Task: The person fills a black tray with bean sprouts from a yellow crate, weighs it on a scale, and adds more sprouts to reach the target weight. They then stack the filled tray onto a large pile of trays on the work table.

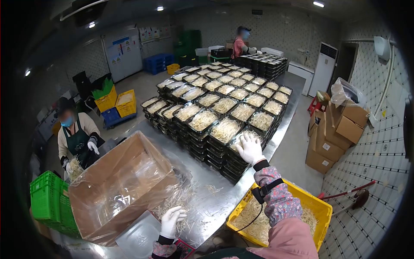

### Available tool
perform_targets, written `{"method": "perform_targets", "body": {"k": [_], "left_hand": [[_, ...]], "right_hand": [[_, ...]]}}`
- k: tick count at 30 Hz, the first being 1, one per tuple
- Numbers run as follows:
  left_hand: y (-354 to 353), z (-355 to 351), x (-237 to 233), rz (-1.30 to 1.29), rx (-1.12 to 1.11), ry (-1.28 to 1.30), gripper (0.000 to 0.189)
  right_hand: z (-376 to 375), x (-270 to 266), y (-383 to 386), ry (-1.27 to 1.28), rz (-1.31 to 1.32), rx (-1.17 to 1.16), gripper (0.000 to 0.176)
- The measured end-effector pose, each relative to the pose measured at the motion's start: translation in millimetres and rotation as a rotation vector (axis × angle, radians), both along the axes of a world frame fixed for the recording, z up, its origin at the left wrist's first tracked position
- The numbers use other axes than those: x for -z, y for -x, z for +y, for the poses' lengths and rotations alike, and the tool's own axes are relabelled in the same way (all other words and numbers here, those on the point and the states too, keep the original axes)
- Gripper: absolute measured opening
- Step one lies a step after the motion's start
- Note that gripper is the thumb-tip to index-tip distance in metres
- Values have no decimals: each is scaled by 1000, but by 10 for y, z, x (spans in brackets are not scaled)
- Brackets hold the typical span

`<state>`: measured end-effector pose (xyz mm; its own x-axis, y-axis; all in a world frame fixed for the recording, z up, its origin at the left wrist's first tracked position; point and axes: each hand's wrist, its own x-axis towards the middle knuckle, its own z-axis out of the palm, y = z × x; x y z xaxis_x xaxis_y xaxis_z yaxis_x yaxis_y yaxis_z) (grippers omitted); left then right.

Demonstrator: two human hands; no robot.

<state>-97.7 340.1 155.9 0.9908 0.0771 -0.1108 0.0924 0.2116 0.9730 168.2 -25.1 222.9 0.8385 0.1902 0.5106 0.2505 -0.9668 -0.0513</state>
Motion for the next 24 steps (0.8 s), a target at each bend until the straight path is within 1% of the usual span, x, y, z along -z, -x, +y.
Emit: {"method": "perform_targets", "body": {"k": [1, 4, 5, 7, 11, 12, 15, 16, 18, 19, 21, 23, 24], "left_hand": [[-28, -67, 18, 0, 1, 4, 28], [-109, -264, -40, -31, 76, 41, 28], [-95, -309, -66, -41, 69, 40, 28], [-46, -344, -103, -21, 62, 51, 28], [159, -204, -47, -45, 0, 0, 28], [210, -158, -49, -37, -20, -1, 28], [250, -20, -74, -30, -49, 28, 28], [233, 9, -108, -51, -38, 21, 28], [185, 30, -179, -76, -21, 24, 29], [160, 24, -225, -99, -12, 26, 29], [88, 12, -374, -117, 20, 46, 29], [5, 29, -487, -173, 77, 74, 28], [-57, 47, -526, -190, 92, 73, 28]], "right_hand": [[23, 95, -83, 12, -72, 5, 50], [120, 101, -199, 43, 38, 32, 52], [123, 73, -222, 43, 28, 25, 52], [129, 25, -263, 29, 94, 31, 55], [111, -108, -204, -48, 180, 58, 63], [106, -164, -161, -95, 169, 54, 65], [176, -375, 33, -151, -59, 24, 65], [213, -464, 118, -153, -64, 32, 65], [281, -659, 277, -287, -219, -60, 66], [288, -774, 352, -330, -263, -52, 68], [253, -1190, 610, -527, -282, -3, 71], [-8, -1596, 788, -891, -257, -196, 72], [-167, -1795, 883, -965, -274, -230, 72]]}}
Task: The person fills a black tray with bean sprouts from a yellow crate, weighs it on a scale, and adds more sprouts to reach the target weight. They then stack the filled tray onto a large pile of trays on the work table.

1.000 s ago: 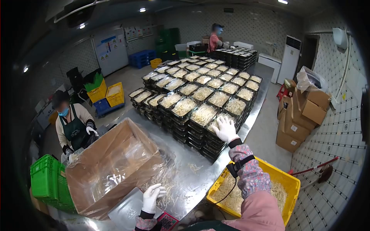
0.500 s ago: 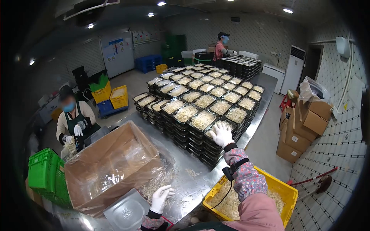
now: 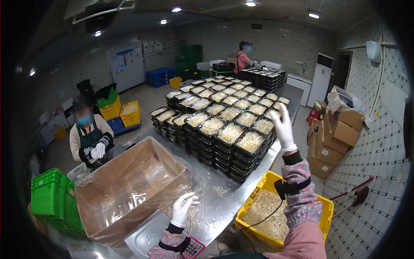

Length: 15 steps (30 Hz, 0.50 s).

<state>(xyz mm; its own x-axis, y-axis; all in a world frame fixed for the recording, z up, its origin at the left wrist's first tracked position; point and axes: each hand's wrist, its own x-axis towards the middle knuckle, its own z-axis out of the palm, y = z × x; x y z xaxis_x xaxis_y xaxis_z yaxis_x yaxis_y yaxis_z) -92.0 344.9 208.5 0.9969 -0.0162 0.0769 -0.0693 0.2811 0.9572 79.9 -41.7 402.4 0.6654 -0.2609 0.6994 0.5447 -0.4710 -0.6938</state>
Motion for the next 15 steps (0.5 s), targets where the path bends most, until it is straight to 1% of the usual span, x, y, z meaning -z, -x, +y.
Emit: {"method": "perform_targets", "body": {"k": [1, 3, 5, 7, 8, 9, 10, 11, 12, 14, 15], "left_hand": [[-81, 17, -47, 4, 5, 6, 28], [-260, 55, -174, -48, 45, 27, 29], [-443, 67, -370, -86, 52, 55, 30], [-642, 71, -590, -146, 75, 119, 31], [-714, 53, -789, -124, 57, 138, 32], [-850, 59, -925, -197, 78, 124, 33], [-917, 43, -1167, -198, 53, 87, 33], [-1043, 48, -1345, -286, 66, 62, 33], [-1096, 3, -1624, -341, 72, 94, 34], [-1189, -74, -2195, -468, -10, 64, 36], [-1260, -100, -2459, -562, 3, 86, 36]], "right_hand": [[-151, -209, 114, -70, -26, -35, 71], [-401, -644, 458, -131, -99, -34, 68], [-561, -1120, 920, -141, -111, 59, 68], [-982, -1549, 1162, -24, -164, 135, 68], [-1155, -1810, 1324, 5, -168, 168, 67], [-1341, -2087, 1510, 33, -172, 201, 67], [-1589, -2362, 1708, 113, -164, 299, 67], [-1891, -2641, 1974, 186, -170, 285, 59], [-2235, -2970, 2150, 241, -265, 350, 58], [-2391, -3633, 2971, 256, -312, 410, 63], [-2444, -3894, 3332, 253, -347, 426, 67]]}}
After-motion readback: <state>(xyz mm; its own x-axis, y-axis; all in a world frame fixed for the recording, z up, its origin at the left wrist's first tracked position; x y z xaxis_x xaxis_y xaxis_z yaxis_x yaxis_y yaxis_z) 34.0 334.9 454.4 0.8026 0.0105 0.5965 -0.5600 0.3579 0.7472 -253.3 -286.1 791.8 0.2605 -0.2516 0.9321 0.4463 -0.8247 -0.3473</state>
